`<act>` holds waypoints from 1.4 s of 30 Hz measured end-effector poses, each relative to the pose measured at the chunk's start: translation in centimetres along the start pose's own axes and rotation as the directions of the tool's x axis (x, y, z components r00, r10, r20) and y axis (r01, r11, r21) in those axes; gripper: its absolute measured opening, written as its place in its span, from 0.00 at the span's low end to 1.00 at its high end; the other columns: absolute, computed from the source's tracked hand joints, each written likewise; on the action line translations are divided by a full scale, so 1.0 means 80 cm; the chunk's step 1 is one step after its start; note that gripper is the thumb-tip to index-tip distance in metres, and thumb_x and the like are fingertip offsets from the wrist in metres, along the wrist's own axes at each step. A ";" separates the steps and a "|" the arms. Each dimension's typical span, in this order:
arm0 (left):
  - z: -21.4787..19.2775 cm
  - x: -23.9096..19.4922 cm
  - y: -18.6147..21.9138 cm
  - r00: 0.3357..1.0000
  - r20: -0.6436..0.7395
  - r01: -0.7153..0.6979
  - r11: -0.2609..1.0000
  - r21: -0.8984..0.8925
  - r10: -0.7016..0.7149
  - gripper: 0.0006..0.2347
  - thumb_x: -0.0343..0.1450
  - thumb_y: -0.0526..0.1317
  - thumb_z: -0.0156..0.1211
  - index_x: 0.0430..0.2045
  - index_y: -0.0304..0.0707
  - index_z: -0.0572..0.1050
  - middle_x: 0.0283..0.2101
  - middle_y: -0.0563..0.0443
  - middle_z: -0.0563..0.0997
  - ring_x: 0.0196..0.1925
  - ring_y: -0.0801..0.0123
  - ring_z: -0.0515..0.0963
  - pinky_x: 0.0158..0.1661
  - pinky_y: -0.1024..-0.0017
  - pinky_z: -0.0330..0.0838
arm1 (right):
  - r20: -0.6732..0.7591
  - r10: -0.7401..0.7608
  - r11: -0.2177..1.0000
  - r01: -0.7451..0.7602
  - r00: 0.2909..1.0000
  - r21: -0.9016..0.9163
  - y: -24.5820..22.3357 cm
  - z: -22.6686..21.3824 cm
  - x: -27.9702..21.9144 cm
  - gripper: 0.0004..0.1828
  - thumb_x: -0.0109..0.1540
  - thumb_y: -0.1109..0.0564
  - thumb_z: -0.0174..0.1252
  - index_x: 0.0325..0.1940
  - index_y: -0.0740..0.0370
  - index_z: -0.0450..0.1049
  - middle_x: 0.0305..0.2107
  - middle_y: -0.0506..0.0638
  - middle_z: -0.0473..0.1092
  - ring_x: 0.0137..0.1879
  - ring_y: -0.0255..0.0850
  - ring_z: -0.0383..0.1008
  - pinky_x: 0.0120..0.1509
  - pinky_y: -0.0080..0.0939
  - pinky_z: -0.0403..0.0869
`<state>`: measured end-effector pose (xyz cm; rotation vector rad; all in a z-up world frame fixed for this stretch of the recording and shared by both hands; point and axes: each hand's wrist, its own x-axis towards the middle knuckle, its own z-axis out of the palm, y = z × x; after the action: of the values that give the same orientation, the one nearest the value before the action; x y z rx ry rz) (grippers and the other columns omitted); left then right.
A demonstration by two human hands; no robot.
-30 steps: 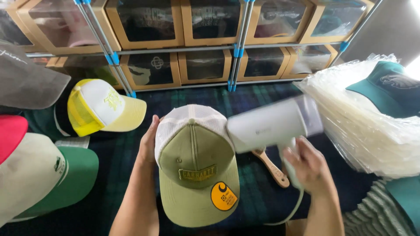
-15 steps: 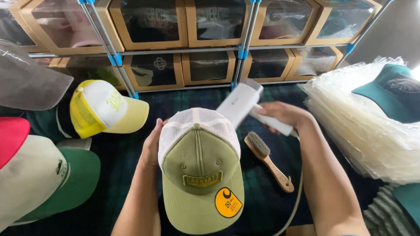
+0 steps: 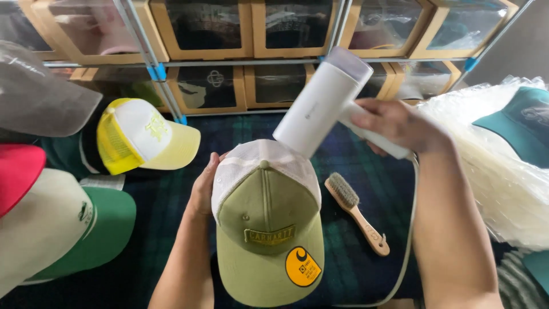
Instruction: The person cleans a green and white baseball cap by brushing it with a wooden brush and drying it with a hair dryer. They then place the cap on a wooden head form and wrap it in a plastic bag.
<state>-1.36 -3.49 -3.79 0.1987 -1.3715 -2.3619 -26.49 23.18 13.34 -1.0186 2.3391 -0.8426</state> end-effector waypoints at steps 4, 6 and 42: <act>0.004 -0.004 0.005 0.997 0.051 -0.053 0.998 0.045 0.051 0.30 0.75 0.56 0.38 0.62 0.26 0.68 0.60 0.36 0.77 0.62 0.54 0.76 0.62 0.60 0.68 | 0.111 -0.016 0.986 -0.003 0.994 0.169 0.000 0.028 0.056 0.25 0.65 0.42 0.50 0.59 0.60 0.73 0.33 0.57 0.73 0.27 0.46 0.70 0.27 0.44 0.70; -0.001 -0.004 0.002 0.984 0.150 -0.097 0.995 0.009 0.095 0.29 0.77 0.57 0.39 0.59 0.27 0.71 0.53 0.40 0.80 0.55 0.59 0.79 0.56 0.65 0.71 | 0.247 0.040 0.991 -0.071 0.968 0.115 0.039 0.048 0.082 0.27 0.67 0.39 0.45 0.59 0.61 0.71 0.35 0.54 0.74 0.29 0.41 0.72 0.32 0.40 0.76; 0.149 -0.259 -0.085 0.920 -0.391 -0.090 0.987 -0.133 0.031 0.16 0.75 0.43 0.46 0.54 0.34 0.61 0.43 0.28 0.81 0.22 0.51 0.82 0.24 0.63 0.81 | -0.702 -0.377 0.903 0.407 0.604 -0.136 0.031 0.276 -0.282 0.15 0.66 0.48 0.56 0.40 0.63 0.71 0.21 0.50 0.75 0.25 0.42 0.77 0.34 0.44 0.75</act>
<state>11.93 17.51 -5.13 0.5413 -0.9942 -2.2081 -0.16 33.96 -0.57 -1.4094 2.7213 -1.7262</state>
